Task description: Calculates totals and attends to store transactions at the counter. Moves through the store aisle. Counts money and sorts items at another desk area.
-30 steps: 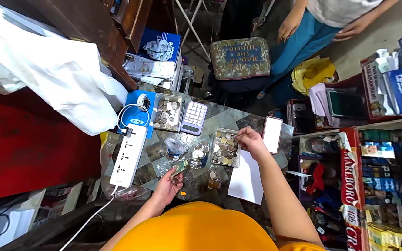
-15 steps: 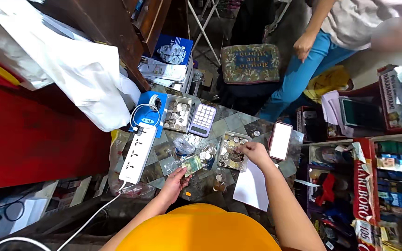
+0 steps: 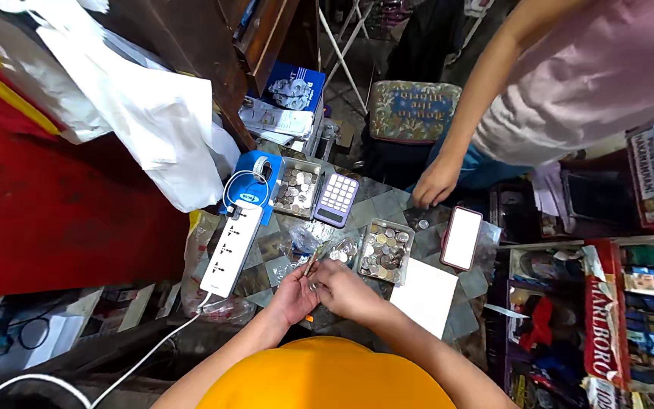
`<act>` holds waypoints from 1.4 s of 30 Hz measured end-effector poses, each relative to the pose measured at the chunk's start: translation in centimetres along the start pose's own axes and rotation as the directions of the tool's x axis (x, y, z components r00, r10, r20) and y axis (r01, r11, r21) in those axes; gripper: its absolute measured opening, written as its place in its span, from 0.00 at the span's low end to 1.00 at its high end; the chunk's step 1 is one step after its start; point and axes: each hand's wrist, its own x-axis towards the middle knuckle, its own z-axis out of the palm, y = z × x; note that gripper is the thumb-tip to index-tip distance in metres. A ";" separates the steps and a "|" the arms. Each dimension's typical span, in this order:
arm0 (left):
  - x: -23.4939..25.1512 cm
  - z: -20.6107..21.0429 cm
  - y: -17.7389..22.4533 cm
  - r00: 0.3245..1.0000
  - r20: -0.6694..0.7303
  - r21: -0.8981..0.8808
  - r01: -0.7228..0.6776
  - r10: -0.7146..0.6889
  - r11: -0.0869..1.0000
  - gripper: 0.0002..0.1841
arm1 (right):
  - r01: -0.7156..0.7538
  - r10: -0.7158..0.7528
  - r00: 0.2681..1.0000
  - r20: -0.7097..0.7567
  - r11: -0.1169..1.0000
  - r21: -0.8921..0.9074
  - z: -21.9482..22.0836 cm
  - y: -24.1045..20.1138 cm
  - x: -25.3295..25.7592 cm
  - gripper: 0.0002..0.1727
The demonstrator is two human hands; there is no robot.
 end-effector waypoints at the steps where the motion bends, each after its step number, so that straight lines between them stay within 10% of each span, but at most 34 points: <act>1: -0.1 0.0 0.1 1.000 -0.001 0.009 -0.007 0.007 1.000 0.21 | -0.005 0.004 0.998 -0.071 1.000 -0.016 0.0 -0.4 0.0 0.17; 6: -0.3 -0.5 0.5 0.998 -0.059 0.193 -0.019 0.031 0.981 0.17 | -0.009 -0.021 0.976 -0.218 0.991 -0.133 -1.3 0.5 0.9 0.31; 9: -0.7 -0.7 0.8 0.996 -0.055 0.326 -0.047 0.069 0.944 0.16 | 0.075 -0.094 0.988 -0.126 0.987 -0.142 -1.6 1.0 1.2 0.15; 13: -1.0 -1.2 2.9 0.979 -0.002 0.441 -0.181 0.203 0.879 0.21 | 0.148 -0.150 0.908 -0.392 0.988 -0.034 -3.5 1.2 1.7 0.14; 17: 0.9 -3.6 6.2 0.843 0.084 0.659 -0.447 0.532 0.605 0.15 | 0.233 -0.037 0.771 -0.635 0.945 0.228 -8.5 0.9 3.0 0.13; 20: 4.1 -6.6 8.0 0.752 0.139 0.787 -0.479 0.644 0.390 0.14 | 0.367 0.262 0.649 -0.714 0.715 0.596 -13.5 0.9 4.9 0.06; 22: 5.7 -8.0 8.3 0.761 0.184 0.877 -0.414 0.622 0.246 0.15 | 0.459 0.550 0.591 -0.590 0.373 0.807 -16.7 1.9 6.6 0.04; 26: 7.2 -9.9 7.0 0.727 0.301 0.935 -0.351 0.617 -0.043 0.16 | 0.564 0.777 0.527 -0.343 -0.018 0.826 -19.9 5.5 8.7 0.03; 28: 7.3 -9.6 7.0 0.730 0.257 0.925 -0.375 0.634 0.056 0.16 | 0.574 0.807 0.504 -0.309 -0.046 0.818 -20.2 6.3 8.7 0.03; 33: 5.2 -6.6 7.7 0.890 -0.038 0.329 -0.419 0.455 0.846 0.18 | 0.521 0.798 0.505 -0.328 0.022 0.854 -19.2 7.7 8.1 0.04; 37: 1.6 -3.9 8.7 0.935 0.004 -0.108 -0.351 0.353 0.930 0.21 | 0.459 0.780 0.556 -0.288 0.000 0.888 -18.4 8.3 8.0 0.09; 42: 0.4 -4.2 9.5 0.913 0.286 -0.127 -0.266 0.292 0.956 0.36 | 0.476 0.767 0.565 -0.304 -0.002 0.880 -17.6 8.9 8.1 0.06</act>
